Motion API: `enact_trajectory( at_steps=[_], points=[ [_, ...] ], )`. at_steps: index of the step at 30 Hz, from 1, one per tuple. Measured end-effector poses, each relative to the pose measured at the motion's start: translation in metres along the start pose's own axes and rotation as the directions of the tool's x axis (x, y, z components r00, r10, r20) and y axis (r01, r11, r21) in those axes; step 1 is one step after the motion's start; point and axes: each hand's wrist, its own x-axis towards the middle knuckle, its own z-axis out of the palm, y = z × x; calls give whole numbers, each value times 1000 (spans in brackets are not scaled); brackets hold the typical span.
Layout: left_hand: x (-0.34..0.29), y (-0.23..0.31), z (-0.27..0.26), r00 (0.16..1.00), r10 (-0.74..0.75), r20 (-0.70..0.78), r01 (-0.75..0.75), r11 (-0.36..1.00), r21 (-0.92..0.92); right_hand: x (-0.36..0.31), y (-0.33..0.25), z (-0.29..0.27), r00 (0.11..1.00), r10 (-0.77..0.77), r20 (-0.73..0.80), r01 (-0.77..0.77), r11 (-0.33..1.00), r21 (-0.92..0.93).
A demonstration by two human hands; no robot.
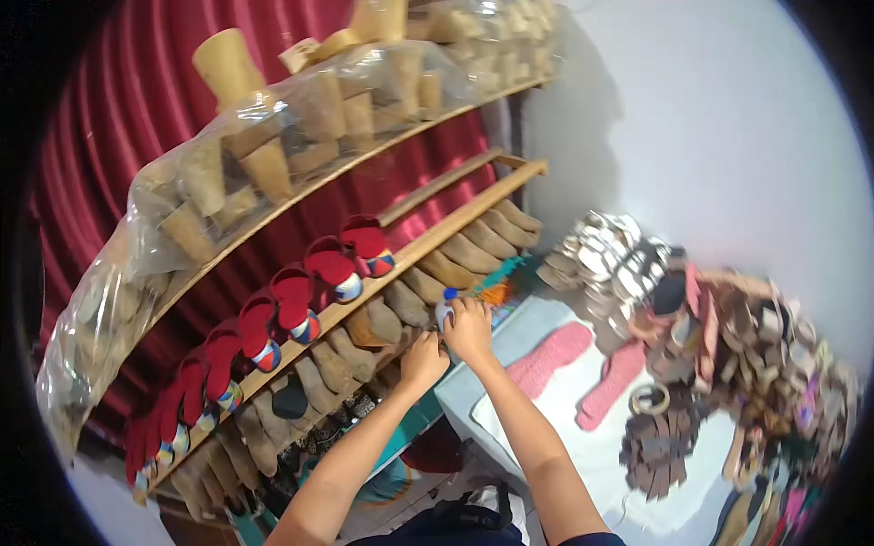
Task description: Assemble sandal components by placing the upper strap onto the pink insole.
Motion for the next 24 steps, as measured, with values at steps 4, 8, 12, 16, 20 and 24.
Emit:
enact_trajectory(
  at_steps=[4,8,12,16,20,24],
  points=[
    [-34,-4,43,981,124,147,-132,990,48,-76,22,-14,973,220,65,-207,966,-157],
    [-92,17,73,930,228,288,-222,974,-54,-164,32,-55,921,382,74,-354,901,-249],
    [-136,36,93,848,329,415,-306,944,-124,-230,28,-94,851,520,72,-478,824,-303],
    [-172,58,110,759,399,515,-336,917,-215,-278,24,-123,776,629,44,-585,744,-322],
    [-190,75,118,691,433,579,-335,901,-275,-295,24,-142,742,671,16,-634,708,-312],
    [-183,88,129,654,458,602,-350,889,-296,-300,33,-149,704,710,-9,-689,680,-250]
  ],
)
